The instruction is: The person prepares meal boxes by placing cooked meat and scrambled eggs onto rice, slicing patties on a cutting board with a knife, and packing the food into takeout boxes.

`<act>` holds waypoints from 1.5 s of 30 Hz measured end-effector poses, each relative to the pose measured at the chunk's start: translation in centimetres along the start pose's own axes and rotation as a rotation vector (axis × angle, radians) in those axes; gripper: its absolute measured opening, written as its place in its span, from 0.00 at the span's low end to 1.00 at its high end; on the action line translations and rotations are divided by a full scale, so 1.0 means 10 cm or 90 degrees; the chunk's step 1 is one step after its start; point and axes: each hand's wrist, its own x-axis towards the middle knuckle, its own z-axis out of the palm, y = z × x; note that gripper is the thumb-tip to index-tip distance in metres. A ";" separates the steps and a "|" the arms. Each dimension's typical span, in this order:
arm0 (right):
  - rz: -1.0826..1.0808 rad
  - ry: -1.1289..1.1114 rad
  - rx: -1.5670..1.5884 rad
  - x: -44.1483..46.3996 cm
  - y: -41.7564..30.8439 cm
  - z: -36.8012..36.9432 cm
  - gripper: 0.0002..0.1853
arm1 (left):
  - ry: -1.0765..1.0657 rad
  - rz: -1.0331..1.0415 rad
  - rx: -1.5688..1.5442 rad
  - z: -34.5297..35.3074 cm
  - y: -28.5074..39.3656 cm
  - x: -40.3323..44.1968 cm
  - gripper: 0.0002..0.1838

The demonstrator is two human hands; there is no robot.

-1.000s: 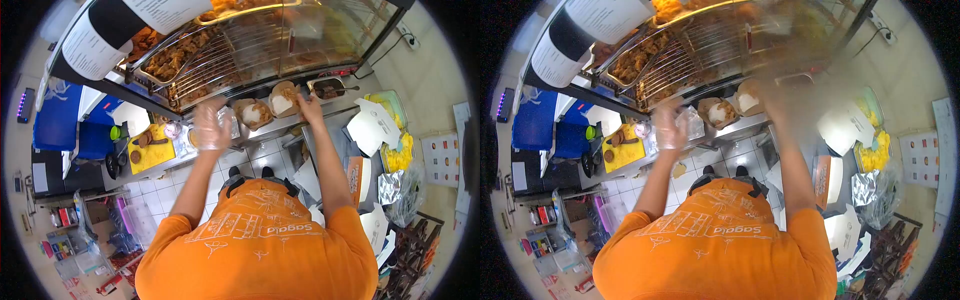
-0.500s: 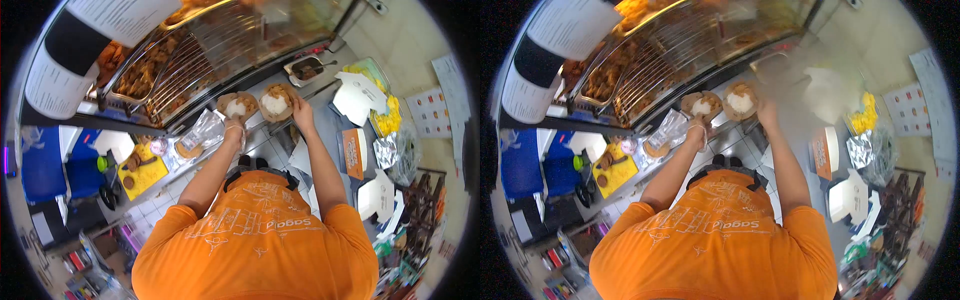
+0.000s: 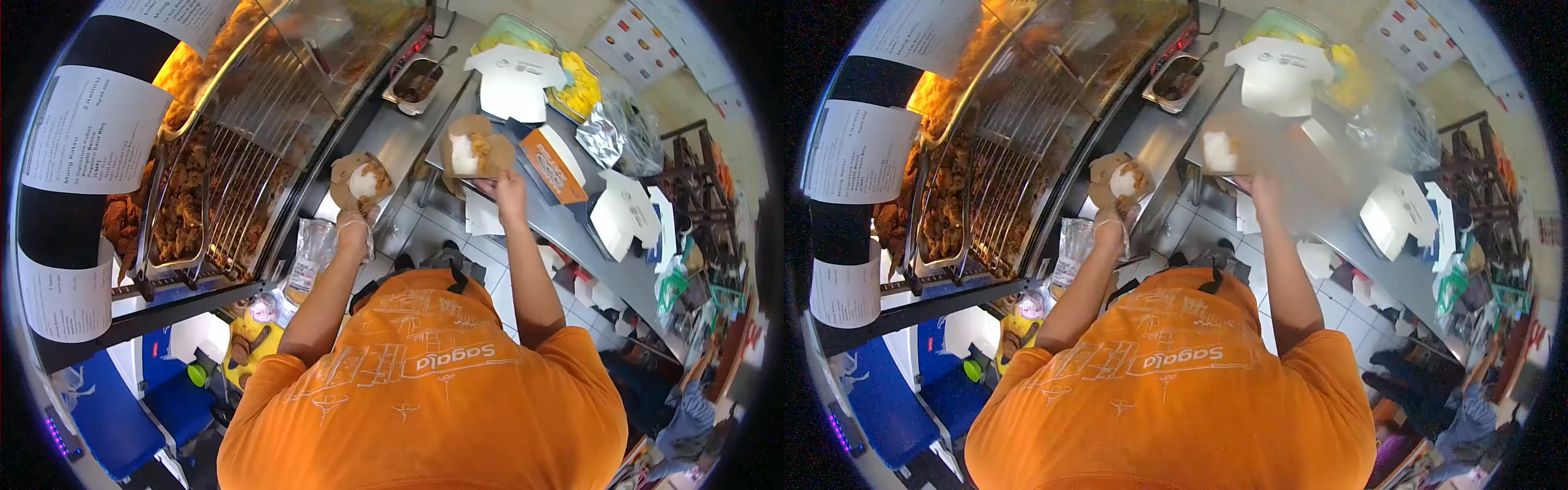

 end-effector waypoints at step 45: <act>-0.159 -0.821 -0.521 -0.04 -2.87 -0.84 0.21 | 0.613 -0.038 0.853 -1.96 2.89 -1.15 0.25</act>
